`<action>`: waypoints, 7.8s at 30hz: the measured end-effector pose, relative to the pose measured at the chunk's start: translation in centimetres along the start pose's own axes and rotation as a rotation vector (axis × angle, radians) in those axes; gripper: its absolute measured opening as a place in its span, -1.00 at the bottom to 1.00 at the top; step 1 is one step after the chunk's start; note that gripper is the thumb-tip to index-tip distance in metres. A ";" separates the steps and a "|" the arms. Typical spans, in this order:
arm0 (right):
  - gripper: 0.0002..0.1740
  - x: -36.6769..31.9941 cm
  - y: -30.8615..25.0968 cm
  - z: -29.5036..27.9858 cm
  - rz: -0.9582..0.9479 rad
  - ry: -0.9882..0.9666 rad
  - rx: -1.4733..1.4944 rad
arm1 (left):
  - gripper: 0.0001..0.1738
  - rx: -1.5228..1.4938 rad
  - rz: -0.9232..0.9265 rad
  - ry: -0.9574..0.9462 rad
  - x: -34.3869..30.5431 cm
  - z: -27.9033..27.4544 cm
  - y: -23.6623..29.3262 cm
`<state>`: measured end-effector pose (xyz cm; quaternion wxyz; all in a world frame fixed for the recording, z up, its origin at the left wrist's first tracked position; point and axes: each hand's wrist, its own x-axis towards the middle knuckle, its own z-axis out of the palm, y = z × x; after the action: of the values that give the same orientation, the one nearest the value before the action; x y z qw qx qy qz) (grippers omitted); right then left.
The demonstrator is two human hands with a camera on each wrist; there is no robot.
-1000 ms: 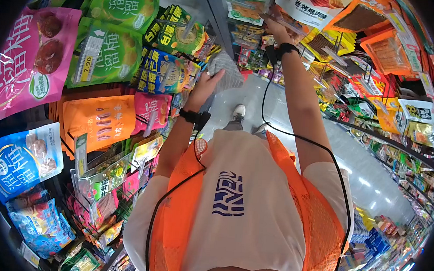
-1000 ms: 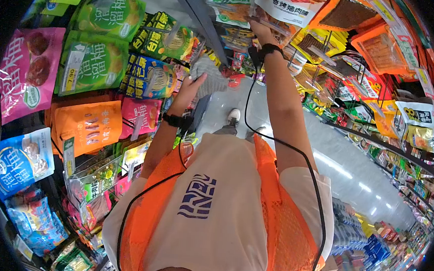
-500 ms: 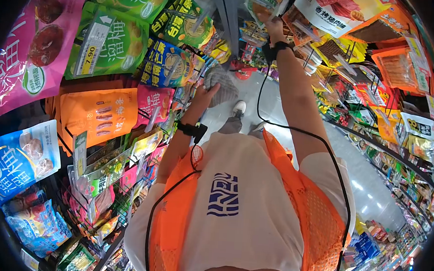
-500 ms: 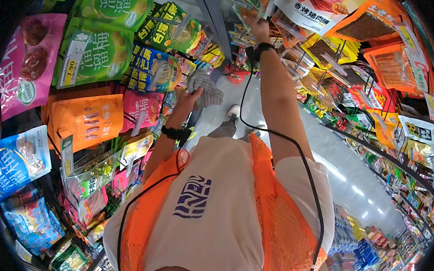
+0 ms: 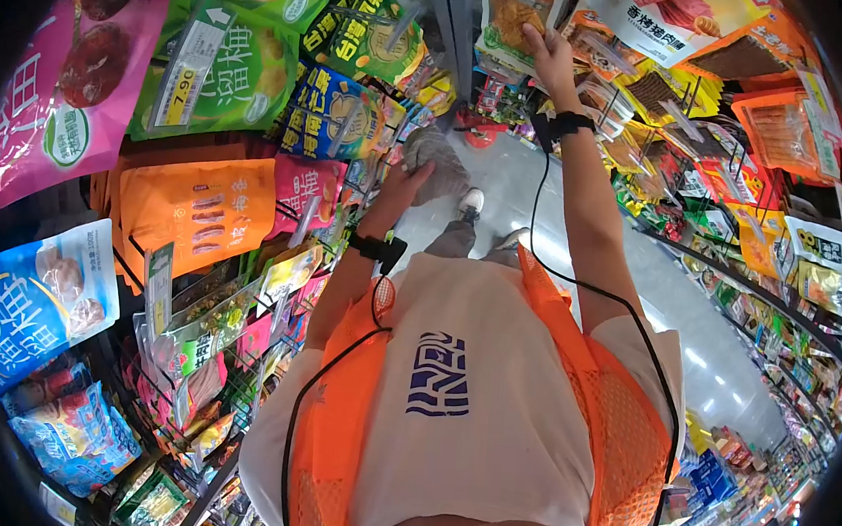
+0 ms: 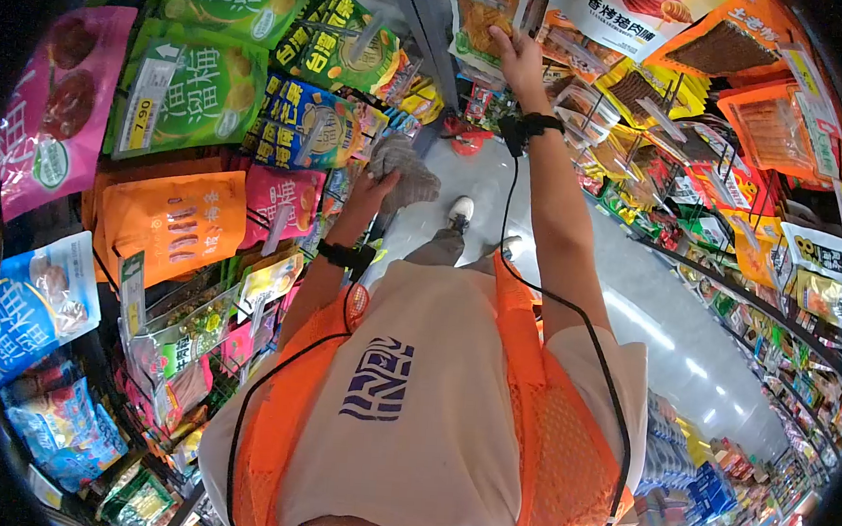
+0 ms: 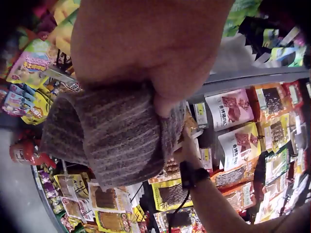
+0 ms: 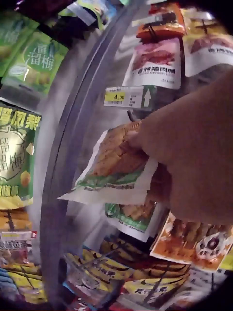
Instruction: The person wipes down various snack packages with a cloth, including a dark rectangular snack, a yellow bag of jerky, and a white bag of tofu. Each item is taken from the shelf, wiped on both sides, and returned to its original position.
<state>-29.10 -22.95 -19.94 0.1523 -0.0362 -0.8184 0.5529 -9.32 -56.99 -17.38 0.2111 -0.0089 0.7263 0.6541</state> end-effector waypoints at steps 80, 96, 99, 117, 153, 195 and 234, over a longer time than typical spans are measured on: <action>-0.57 -23.8 -9.3 -20.5 0.421 -0.048 0.340 | -0.75 1.132 1.557 -0.367 10.3 21.9 17.7; -0.54 -24.9 -10.6 -21.5 0.363 0.046 0.373 | -0.65 0.785 1.029 -0.371 11.2 17.7 13.9; -0.54 -24.4 -11.2 -20.6 0.356 0.130 0.409 | -0.64 1.021 1.276 -0.260 8.0 17.8 13.8; -0.48 -22.7 -9.4 -19.4 0.385 0.232 0.411 | -0.69 -0.575 -0.083 -0.535 5.7 18.2 8.4; -0.26 -23.5 -12.4 -18.4 0.403 -0.081 0.591 | -0.29 0.531 1.108 -0.482 5.6 23.5 14.8; -0.54 -22.4 -7.1 -18.9 0.673 0.134 0.970 | -0.48 0.345 0.706 -0.318 5.2 19.1 2.9; -0.78 -15.1 -7.0 -6.7 0.397 -0.237 0.290 | -0.64 -0.290 0.079 0.422 5.9 5.4 3.1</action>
<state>-11.99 -23.10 -14.41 -0.0522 -0.1086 -0.7197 0.6837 -14.03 -49.81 -16.66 0.0254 -0.1470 0.6525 0.7430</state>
